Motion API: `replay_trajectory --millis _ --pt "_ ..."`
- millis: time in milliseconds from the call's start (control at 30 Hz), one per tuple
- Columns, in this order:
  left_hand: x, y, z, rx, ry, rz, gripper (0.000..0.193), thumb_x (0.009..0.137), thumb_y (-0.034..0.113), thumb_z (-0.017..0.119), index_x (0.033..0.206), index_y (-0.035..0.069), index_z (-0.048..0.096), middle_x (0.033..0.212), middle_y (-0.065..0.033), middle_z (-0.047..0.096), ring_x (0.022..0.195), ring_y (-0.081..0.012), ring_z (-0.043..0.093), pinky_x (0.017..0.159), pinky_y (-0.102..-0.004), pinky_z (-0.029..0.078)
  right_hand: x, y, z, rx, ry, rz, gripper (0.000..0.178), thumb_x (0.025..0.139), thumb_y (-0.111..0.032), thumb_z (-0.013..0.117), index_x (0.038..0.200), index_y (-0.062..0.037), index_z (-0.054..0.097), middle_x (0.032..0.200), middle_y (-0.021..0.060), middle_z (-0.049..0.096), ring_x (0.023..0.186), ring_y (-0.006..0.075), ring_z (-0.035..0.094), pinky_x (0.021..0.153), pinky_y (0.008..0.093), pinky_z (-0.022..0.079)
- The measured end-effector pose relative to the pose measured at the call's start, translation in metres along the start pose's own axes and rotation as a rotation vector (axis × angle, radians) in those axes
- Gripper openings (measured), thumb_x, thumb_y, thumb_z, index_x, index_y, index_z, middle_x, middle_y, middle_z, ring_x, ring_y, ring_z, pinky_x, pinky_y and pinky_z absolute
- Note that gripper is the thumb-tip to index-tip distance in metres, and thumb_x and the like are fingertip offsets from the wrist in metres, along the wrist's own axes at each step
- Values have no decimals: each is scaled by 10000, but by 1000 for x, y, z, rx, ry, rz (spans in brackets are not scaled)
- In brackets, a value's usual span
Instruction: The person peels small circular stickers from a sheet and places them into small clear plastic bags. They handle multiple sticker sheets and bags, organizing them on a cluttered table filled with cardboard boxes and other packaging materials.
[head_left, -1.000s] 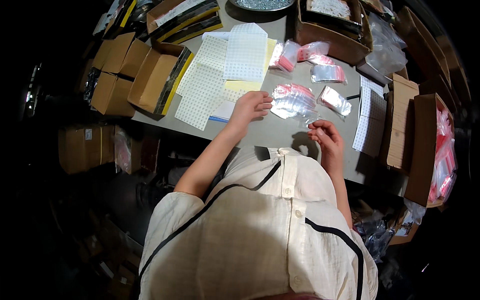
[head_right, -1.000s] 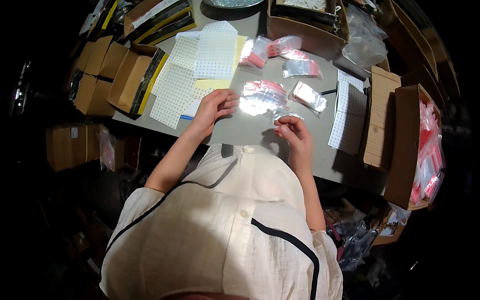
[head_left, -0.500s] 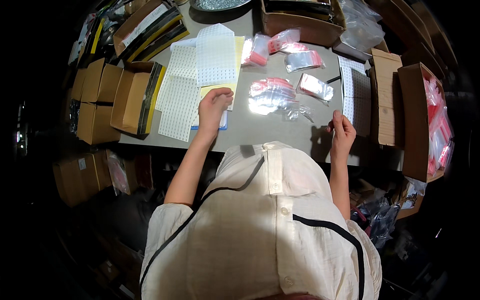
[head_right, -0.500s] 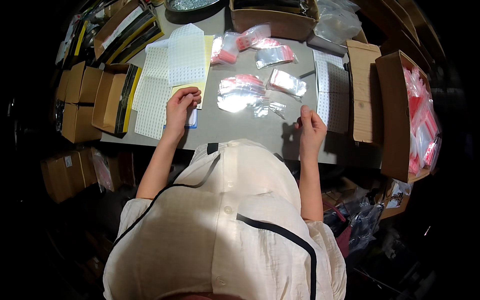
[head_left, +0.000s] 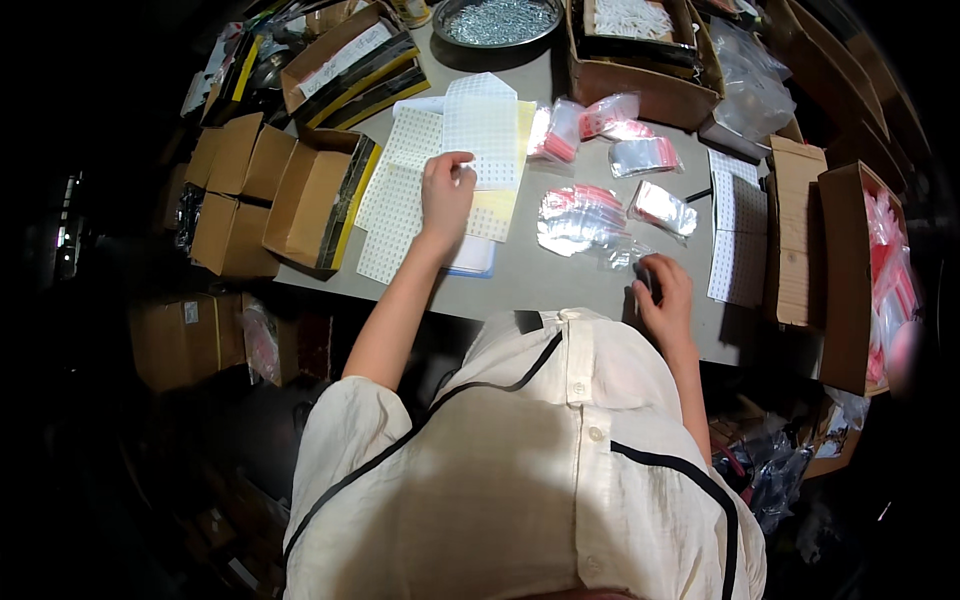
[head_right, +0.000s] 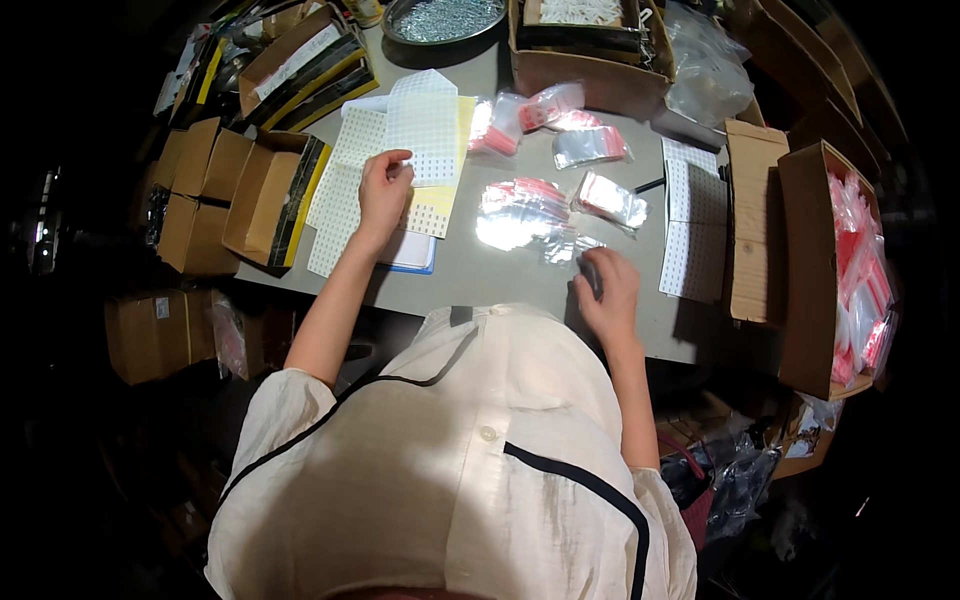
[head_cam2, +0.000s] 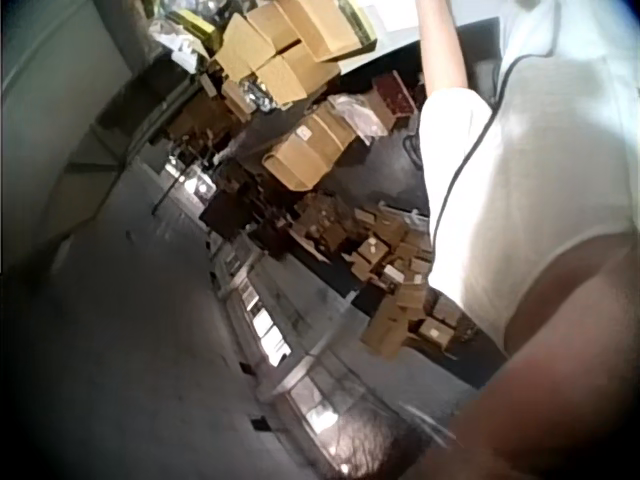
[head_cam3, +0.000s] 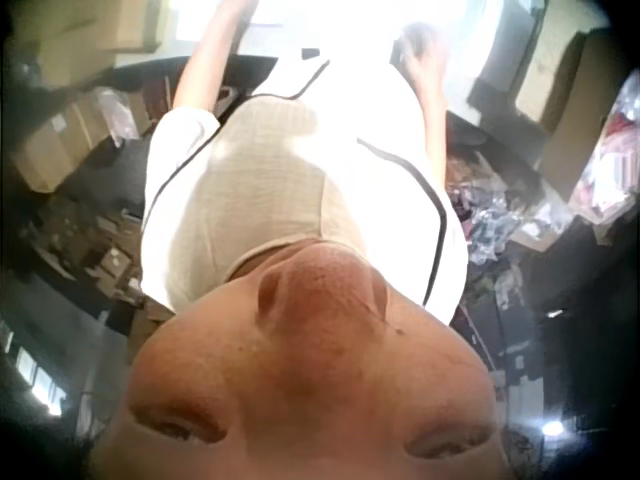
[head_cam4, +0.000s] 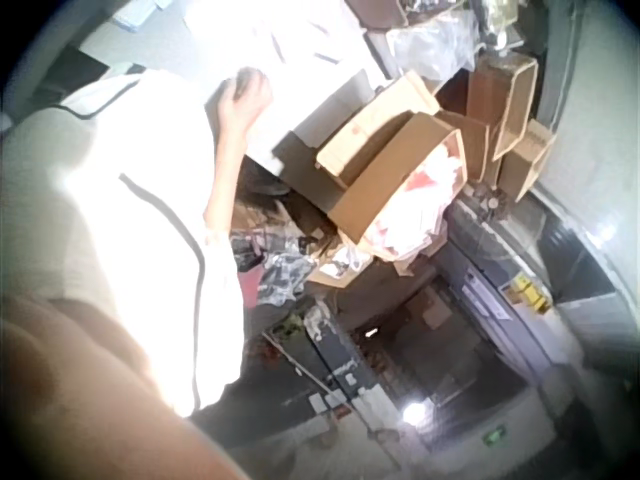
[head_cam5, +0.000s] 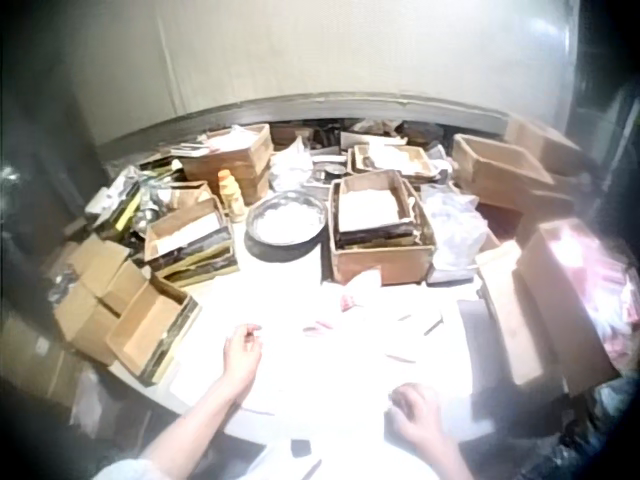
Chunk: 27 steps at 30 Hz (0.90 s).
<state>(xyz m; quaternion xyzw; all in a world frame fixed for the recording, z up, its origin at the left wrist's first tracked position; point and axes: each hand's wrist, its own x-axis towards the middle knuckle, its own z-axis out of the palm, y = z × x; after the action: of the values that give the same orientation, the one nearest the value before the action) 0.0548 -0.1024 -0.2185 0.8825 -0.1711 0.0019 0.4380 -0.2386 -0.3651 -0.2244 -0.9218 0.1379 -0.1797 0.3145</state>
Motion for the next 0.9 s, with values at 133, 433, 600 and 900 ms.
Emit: replay_trajectory --millis 133,433,600,900 --pt "23 -18 -9 334 -23 -141 447 839 199 696 1253 47 626 1363 -150 497 1292 -340 430 1118 -436 357 -4 -6 -2 -78 -57 -165 344 790 -164 725 1118 -66 680 1223 88 664 1168 293 590 1105 484 336" --pt "32 -46 -45 23 251 -140 389 869 106 664 1255 66 646 1282 -152 548 1183 -313 537 1060 -410 423 -18 2 -12 -79 66 -60 238 861 -105 690 1096 -68 682 1166 90 665 1157 282 587 1113 478 339" --pt "11 -87 -71 220 217 -151 541 814 182 729 1324 62 596 1330 -180 547 1246 -355 509 1094 -451 381 -28 12 -10 28 149 124 124 873 -86 713 992 -52 697 941 80 645 929 266 594 892 391 437" --pt "14 -91 -72 319 10 -57 909 767 313 780 1527 36 365 1492 -196 481 1416 -393 346 1160 -543 162 -14 6 0 183 231 251 166 949 -138 703 1085 -44 715 901 58 659 842 184 592 743 316 486"
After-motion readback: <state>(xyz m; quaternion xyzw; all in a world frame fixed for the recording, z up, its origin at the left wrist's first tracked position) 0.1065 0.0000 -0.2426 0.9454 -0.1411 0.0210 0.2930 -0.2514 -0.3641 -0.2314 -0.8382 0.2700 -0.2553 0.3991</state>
